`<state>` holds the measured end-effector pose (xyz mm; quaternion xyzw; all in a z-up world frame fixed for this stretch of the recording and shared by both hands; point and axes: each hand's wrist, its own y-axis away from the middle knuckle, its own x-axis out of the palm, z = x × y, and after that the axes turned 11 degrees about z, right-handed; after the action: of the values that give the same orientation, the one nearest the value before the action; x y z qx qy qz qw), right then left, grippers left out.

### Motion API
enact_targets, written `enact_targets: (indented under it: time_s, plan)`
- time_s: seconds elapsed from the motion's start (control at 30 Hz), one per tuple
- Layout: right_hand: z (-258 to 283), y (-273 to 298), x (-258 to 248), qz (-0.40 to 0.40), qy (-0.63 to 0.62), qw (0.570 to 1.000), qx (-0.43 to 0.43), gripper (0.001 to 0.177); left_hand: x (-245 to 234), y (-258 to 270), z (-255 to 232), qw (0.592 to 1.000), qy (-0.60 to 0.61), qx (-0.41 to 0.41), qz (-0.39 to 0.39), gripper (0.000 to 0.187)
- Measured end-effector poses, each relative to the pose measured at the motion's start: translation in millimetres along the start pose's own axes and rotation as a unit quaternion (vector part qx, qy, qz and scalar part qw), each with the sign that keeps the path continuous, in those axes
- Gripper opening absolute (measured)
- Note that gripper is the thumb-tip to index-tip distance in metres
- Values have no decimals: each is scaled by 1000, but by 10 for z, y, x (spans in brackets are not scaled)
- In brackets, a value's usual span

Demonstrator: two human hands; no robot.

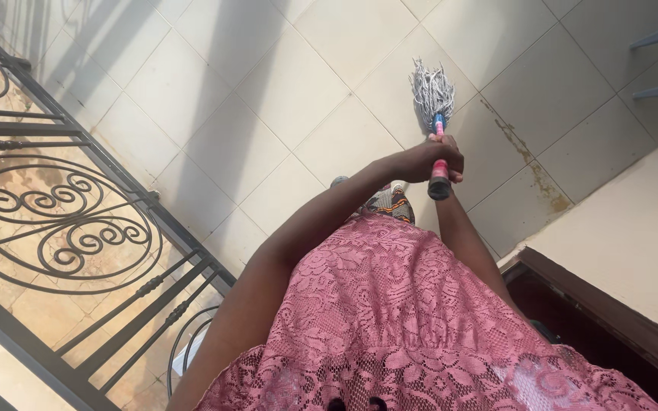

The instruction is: The person dips a mop into a bucket, wrings it out, and mops the tiled floor of a balcony.

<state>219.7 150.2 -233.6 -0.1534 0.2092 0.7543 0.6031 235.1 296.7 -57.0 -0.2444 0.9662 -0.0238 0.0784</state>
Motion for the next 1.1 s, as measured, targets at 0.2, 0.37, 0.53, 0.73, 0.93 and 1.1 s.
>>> enact_targets:
  time_s: [0.2,0.37,0.53,0.73,0.93,1.1]
  plan:
    - [-106,250,-79,-19,13,999,42,27,114,-209,-204,991,-96,-67,69,51]
    - [-64,-148,-21,-10,15,1000,21,28,-279,-324,-209,984,-8,-180,-3,60]
    - [-174,-594,127,9,-8,998,-57,29,-369,-205,41,979,-162,-32,-118,51]
    - [85,-1428,703,90,-59,982,-158,30,-607,383,450,970,-226,-54,-74,45]
    - [661,-1662,1047,125,-27,983,-132,23,-1117,866,283,962,-211,-59,-165,49]
    - [876,-1789,1083,92,24,985,-143,24,-1756,1090,112,961,-120,-106,-226,38]
